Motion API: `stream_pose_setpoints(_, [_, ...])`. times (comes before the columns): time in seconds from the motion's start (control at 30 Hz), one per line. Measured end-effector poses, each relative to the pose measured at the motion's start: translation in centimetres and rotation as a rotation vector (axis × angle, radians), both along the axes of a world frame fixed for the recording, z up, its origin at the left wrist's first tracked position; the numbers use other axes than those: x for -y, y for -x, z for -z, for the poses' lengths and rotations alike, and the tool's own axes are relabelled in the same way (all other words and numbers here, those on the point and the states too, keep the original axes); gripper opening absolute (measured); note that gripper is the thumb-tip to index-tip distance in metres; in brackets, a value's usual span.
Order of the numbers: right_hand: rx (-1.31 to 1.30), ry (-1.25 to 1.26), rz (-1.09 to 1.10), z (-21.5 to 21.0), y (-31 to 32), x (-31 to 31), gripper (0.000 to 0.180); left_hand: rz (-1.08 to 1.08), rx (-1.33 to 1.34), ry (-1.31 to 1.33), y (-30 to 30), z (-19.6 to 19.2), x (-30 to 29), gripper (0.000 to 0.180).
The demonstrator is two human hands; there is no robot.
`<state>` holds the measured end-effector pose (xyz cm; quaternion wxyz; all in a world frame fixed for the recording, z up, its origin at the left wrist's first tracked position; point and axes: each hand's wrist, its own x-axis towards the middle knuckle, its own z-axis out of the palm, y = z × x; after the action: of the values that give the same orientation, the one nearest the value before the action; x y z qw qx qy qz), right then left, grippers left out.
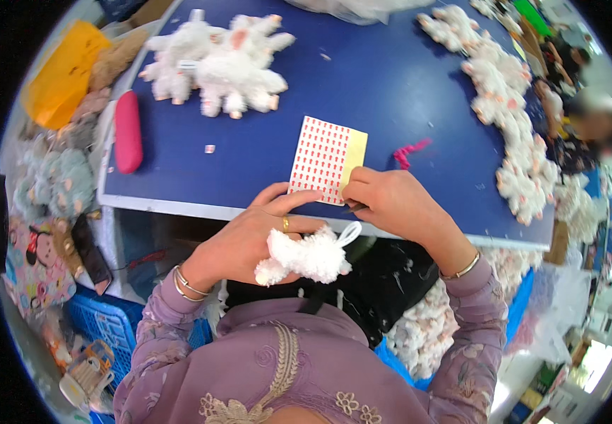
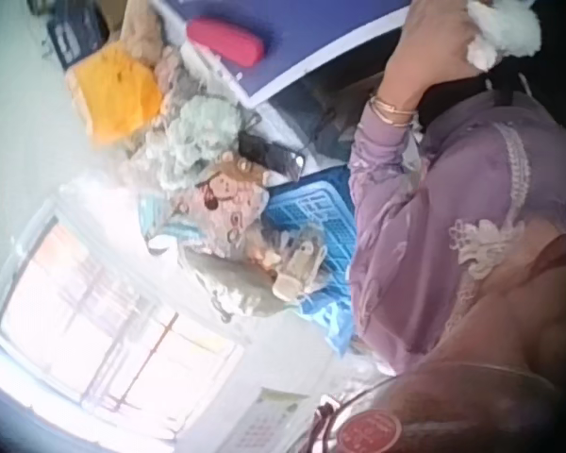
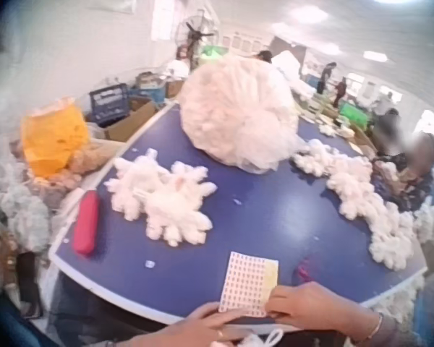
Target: The person trims excess fabric and threads from small white stuffed animals using scissors. They pick up each toy, snip loose material, and place the finished items on the table. The process is repeated for multiple toys throughout the clip.
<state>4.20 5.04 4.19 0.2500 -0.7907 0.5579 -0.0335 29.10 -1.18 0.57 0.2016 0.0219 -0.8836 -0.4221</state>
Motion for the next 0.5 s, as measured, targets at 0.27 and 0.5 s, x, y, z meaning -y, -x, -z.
stream_pose_setpoints(0.27, [0.24, 0.027, 0.386, -0.3, 2.2, -3.1, 0.025, 0.037, 0.063, 0.1, 3.4, 1.1, -1.5, 0.031])
stream_pose_setpoints(0.5, [-0.001, 0.164, 0.399, 0.4, 1.2, -2.8, 0.021, 0.043, 0.085, 0.157, 3.2, 1.3, -1.5, 0.043])
